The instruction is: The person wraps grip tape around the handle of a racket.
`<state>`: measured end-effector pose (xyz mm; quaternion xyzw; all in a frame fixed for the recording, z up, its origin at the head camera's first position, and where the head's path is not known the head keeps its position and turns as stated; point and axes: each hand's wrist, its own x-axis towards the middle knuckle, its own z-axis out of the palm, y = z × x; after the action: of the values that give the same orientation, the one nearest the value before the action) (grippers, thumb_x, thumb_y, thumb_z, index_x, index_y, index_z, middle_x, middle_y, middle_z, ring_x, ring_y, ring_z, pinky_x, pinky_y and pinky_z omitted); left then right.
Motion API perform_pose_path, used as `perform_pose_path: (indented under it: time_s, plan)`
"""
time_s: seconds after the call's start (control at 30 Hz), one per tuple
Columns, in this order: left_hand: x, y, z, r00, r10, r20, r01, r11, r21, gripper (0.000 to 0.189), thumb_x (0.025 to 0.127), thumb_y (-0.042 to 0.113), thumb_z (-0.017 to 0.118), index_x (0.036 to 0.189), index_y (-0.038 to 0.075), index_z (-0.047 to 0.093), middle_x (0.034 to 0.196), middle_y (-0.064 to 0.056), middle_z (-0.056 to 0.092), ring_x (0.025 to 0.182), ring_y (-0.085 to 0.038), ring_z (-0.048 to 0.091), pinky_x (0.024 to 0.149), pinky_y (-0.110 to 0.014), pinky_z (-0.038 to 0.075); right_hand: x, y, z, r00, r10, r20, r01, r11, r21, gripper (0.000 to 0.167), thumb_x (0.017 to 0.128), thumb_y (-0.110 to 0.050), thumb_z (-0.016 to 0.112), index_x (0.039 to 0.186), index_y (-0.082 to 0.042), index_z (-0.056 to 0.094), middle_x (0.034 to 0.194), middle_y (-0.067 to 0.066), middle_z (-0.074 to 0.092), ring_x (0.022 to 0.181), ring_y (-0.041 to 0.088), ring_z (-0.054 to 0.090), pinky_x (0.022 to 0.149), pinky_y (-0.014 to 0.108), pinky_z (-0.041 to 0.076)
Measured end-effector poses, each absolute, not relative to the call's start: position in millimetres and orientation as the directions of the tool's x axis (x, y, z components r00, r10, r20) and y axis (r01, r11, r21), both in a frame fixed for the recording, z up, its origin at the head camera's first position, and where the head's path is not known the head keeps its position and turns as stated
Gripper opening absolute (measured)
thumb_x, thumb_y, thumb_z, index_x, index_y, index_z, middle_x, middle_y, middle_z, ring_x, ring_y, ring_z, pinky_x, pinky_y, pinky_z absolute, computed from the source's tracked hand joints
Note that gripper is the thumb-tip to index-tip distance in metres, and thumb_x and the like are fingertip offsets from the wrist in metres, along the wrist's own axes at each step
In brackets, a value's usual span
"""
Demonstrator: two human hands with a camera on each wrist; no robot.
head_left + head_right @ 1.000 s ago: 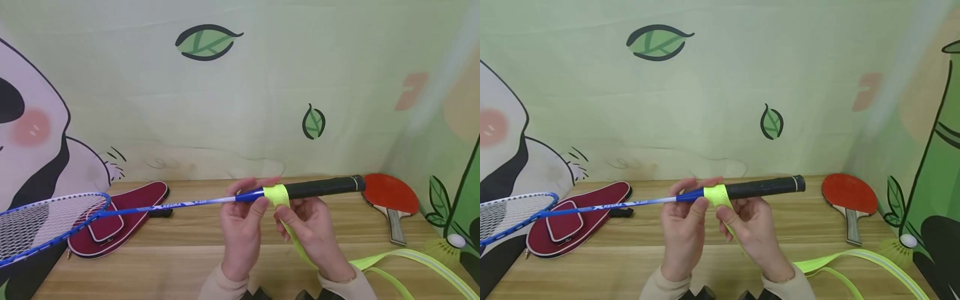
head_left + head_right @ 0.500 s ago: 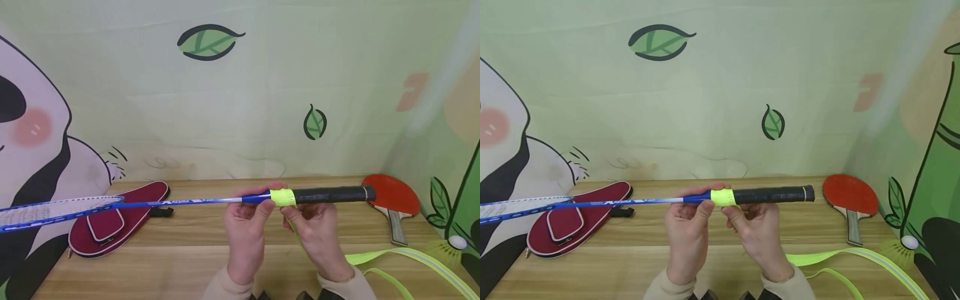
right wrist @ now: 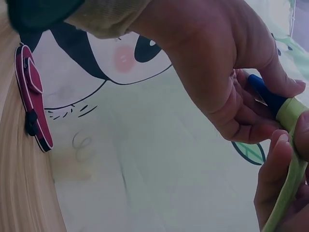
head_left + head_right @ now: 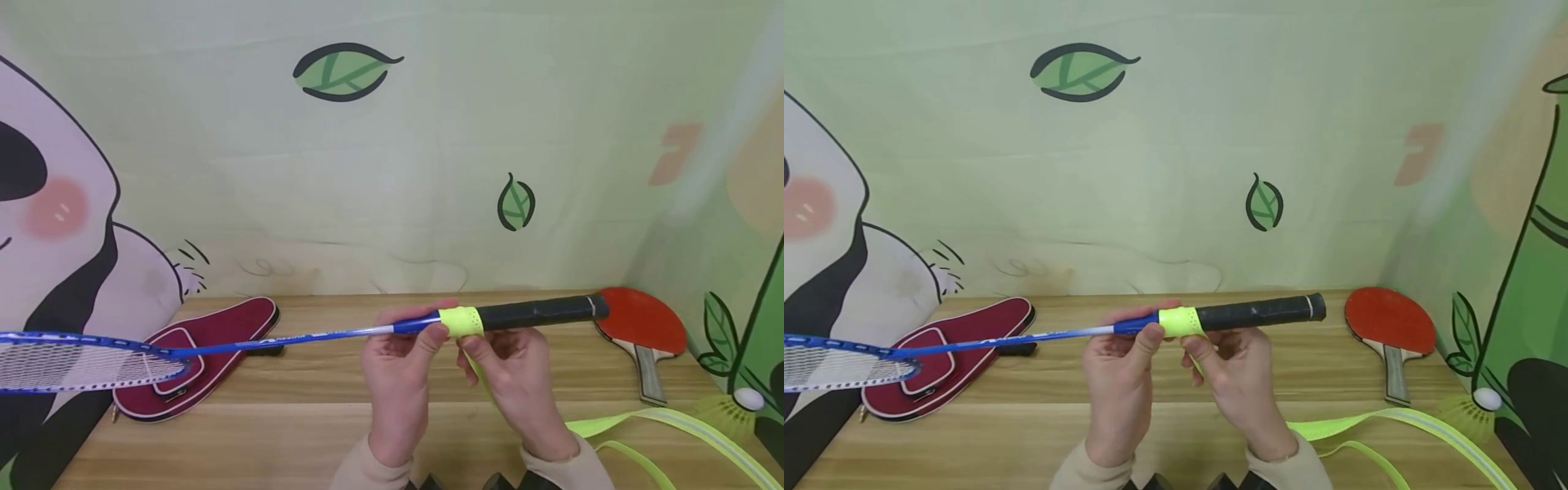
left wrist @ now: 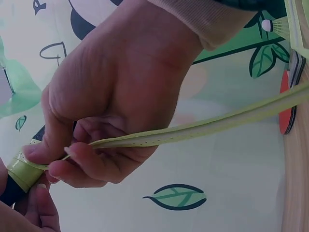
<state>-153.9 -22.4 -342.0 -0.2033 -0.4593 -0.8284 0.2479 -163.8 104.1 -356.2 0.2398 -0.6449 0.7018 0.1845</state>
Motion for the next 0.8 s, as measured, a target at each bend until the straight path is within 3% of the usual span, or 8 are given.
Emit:
perform_pose_path:
  time_s: [0.17,0.27,0.37,0.47,0.63,0.73,0.8]
  plan:
    - [-153.4,-23.9,-341.5,-0.824,-0.229,0.518,0.561,-0.457,0.691,0.015,0.087,0.003,0.071,0.100,0.001,0.064,0.099,-0.020,0.072,0.085,-0.019,0.068,0.074,-0.030,0.058,-164.1,104.6,-356.9,-0.801,-0.086,0.593,-0.581,-0.130,-0.803,0.004,0.090,0.006,0.063,0.094,0.006,0.061,0.061,0.010,0.059,0.042,0.017,0.049,0.034,0.029,0.041]
    - [-153.6,-23.9,-342.0,-0.836,-0.227,0.500,0.544,-0.468,0.696,0.016,0.087,0.004,0.071,0.099,0.000,0.063,0.098,-0.019,0.072,0.084,-0.018,0.068,0.072,-0.027,0.057,-164.2,104.5,-357.3,-0.799,-0.094,0.594,-0.578,-0.152,-0.802,0.005,0.090,0.006,0.064,0.094,0.004,0.061,0.060,0.009,0.058,0.041,0.017,0.049,0.033,0.029,0.041]
    - [-154.1,-23.7,-342.4,-0.840,-0.239,0.488,0.540,-0.466,0.701,0.017,0.086,0.004,0.073,0.098,-0.002,0.063,0.096,-0.016,0.073,0.081,-0.017,0.067,0.071,-0.026,0.057,-164.7,104.4,-357.0,-0.791,-0.100,0.604,-0.581,-0.190,-0.792,0.018,0.090,0.007,0.063,0.107,0.002,0.061,0.065,0.008,0.060,0.043,0.017,0.049,0.032,0.029,0.039]
    - [-154.3,-23.5,-341.8,-0.837,-0.260,0.480,0.546,-0.440,0.713,0.019,0.084,0.003,0.074,0.097,-0.006,0.063,0.091,-0.010,0.073,0.075,-0.015,0.064,0.069,-0.026,0.056,-164.3,103.9,-357.3,-0.777,-0.090,0.623,-0.597,-0.206,-0.775,0.021,0.089,0.008,0.064,0.109,0.002,0.061,0.064,0.007,0.058,0.043,0.016,0.047,0.031,0.029,0.037]
    - [-153.5,-22.8,-340.2,-0.837,-0.294,0.462,0.546,-0.375,0.749,0.025,0.084,0.004,0.075,0.095,-0.012,0.060,0.084,-0.003,0.069,0.070,-0.012,0.061,0.067,-0.025,0.056,-161.5,102.5,-358.2,-0.763,-0.065,0.643,-0.621,-0.203,-0.757,0.008,0.087,0.010,0.064,0.093,0.006,0.060,0.054,0.010,0.049,0.039,0.018,0.041,0.030,0.027,0.034]
    - [-152.3,-22.6,-339.6,-0.828,-0.286,0.482,0.559,-0.373,0.740,0.021,0.087,0.004,0.072,0.097,-0.010,0.060,0.088,-0.005,0.069,0.078,-0.015,0.063,0.072,-0.025,0.055,-159.3,101.2,-357.3,-0.754,-0.070,0.653,-0.627,-0.217,-0.748,0.008,0.088,0.012,0.062,0.094,0.008,0.059,0.053,0.011,0.047,0.037,0.018,0.040,0.029,0.026,0.032]
    - [-151.7,-22.4,-339.2,-0.816,-0.250,0.520,0.576,-0.425,0.698,0.017,0.089,0.000,0.067,0.104,-0.006,0.060,0.099,-0.010,0.070,0.093,-0.022,0.065,0.084,-0.030,0.054,-157.8,100.3,-356.1,-0.746,-0.073,0.662,-0.633,-0.233,-0.739,0.008,0.088,0.014,0.061,0.094,0.009,0.059,0.053,0.010,0.047,0.037,0.017,0.040,0.029,0.026,0.032]
